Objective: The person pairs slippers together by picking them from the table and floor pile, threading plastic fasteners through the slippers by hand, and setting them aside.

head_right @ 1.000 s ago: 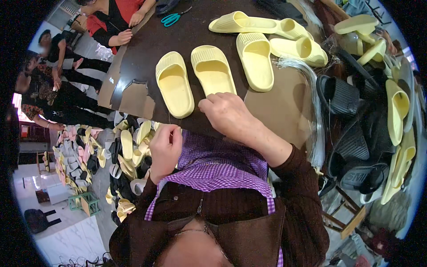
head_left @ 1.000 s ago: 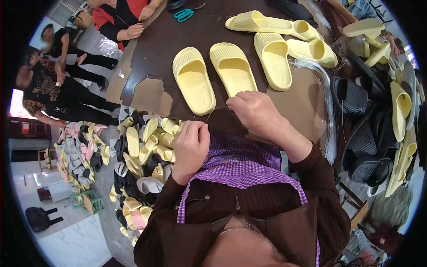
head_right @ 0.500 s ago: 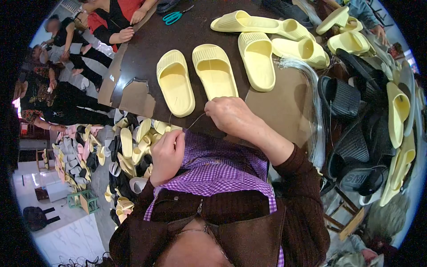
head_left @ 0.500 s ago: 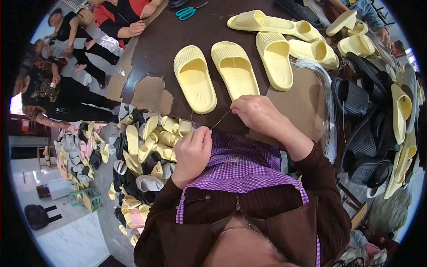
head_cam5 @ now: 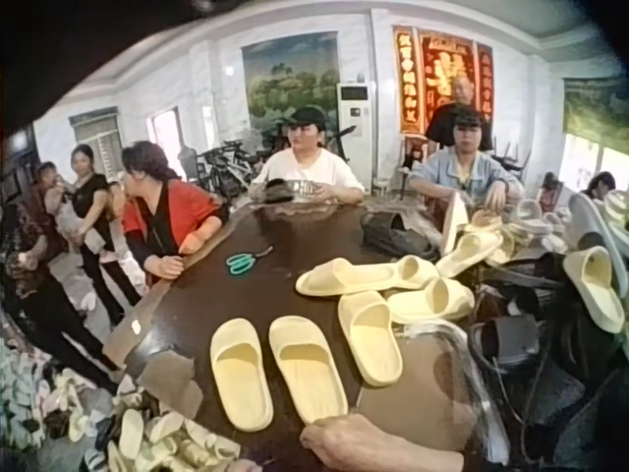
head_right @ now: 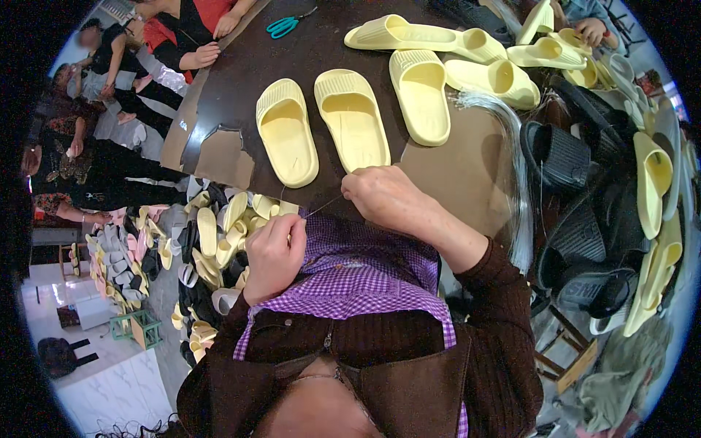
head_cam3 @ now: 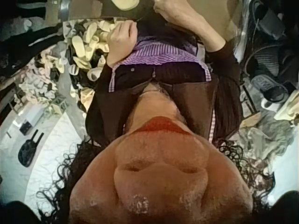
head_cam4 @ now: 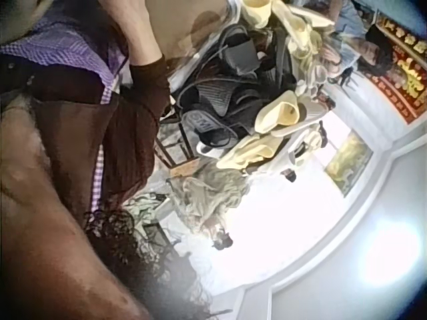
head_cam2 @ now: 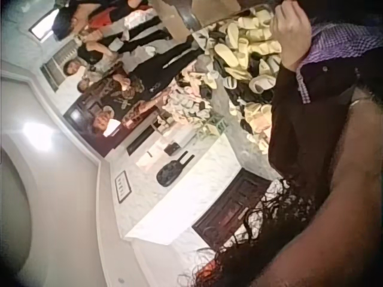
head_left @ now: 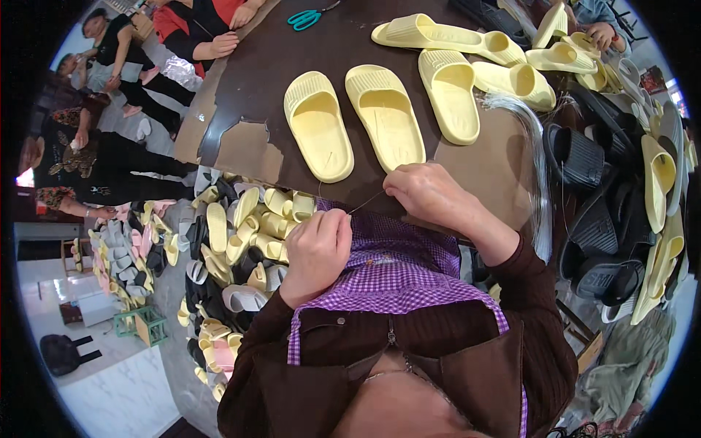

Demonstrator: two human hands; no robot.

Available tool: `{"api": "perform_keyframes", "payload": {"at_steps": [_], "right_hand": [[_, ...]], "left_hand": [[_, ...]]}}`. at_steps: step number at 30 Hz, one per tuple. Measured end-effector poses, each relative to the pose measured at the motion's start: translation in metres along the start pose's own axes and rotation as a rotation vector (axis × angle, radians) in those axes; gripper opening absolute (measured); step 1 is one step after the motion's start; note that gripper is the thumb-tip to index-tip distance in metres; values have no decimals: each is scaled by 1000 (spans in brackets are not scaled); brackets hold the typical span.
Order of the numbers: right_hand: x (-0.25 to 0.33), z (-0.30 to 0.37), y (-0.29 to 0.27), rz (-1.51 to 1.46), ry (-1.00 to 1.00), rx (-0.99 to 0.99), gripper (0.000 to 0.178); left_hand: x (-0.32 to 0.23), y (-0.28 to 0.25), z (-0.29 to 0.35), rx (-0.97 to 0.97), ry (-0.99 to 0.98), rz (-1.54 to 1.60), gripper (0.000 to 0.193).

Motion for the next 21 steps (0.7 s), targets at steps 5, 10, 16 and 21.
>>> {"api": "perform_keyframes", "payload": {"at_steps": [5,10,16,21], "right_hand": [[-10,-9,10,77,-17,7,10],[-26,-52,9,222,-44,-27,14],[-73,-95,28,389,94,9,20],[-79,-104,27,436,135,-16,15]], "left_hand": [[5,7,-2,-3,-10,-20,4],[18,26,-39,-23,33,-221,10],[47,47,-85,-66,-9,-336,19],[83,62,-109,-84,-41,-415,19]]}}
Point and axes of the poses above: each hand's wrist, its own z-axis away from the middle knuckle, its own y-axis out of the palm, x = y × z, the point moved 7 cm from there along -z, towards the middle knuckle, and after that the axes turned 12 degrees about z, right-handed, at the moved point
